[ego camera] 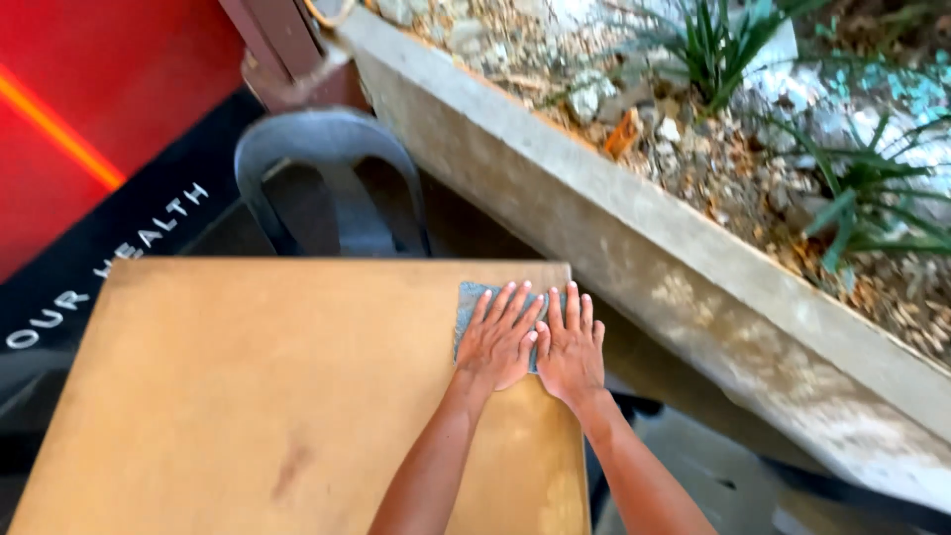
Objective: Cleaning tables and chairs in a seating area using a spray bottle and cloth.
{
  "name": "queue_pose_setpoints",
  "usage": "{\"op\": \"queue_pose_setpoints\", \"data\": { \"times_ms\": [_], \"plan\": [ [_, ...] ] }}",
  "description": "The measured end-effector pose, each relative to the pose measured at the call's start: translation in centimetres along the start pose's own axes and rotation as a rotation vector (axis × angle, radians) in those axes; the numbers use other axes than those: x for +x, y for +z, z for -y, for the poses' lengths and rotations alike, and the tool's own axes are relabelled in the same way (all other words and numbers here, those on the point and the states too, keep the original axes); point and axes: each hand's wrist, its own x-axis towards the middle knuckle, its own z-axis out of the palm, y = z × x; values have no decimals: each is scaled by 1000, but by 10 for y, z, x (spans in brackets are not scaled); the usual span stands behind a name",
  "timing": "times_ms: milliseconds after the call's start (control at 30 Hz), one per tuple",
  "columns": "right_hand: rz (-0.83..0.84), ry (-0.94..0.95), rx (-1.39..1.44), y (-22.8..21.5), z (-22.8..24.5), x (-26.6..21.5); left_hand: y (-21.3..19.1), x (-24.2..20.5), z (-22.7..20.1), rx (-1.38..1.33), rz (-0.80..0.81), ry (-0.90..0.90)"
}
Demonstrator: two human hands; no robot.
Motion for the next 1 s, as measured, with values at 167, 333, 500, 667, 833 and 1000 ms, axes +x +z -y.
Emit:
{"op": "queue_pose_setpoints", "data": {
  "times_ms": [167, 333, 500, 667, 833, 1000],
  "plan": [
    [-13, 0, -62, 7, 0, 75, 4, 65, 41, -4, -165, 47],
    [25, 80, -182, 19, 10, 103, 3, 90, 60, -44, -122, 13],
    [29, 129, -181, 19, 15, 102, 5, 91, 64, -48, -159, 19],
    [51, 133, -205, 22, 15, 100, 7, 86, 61, -8, -164, 14],
    [-59, 103, -197, 24, 23, 92, 21, 81, 82, 14, -270, 123],
    [80, 121, -158, 5, 55, 89, 6, 65, 96, 4, -244, 122]
  ]
}}
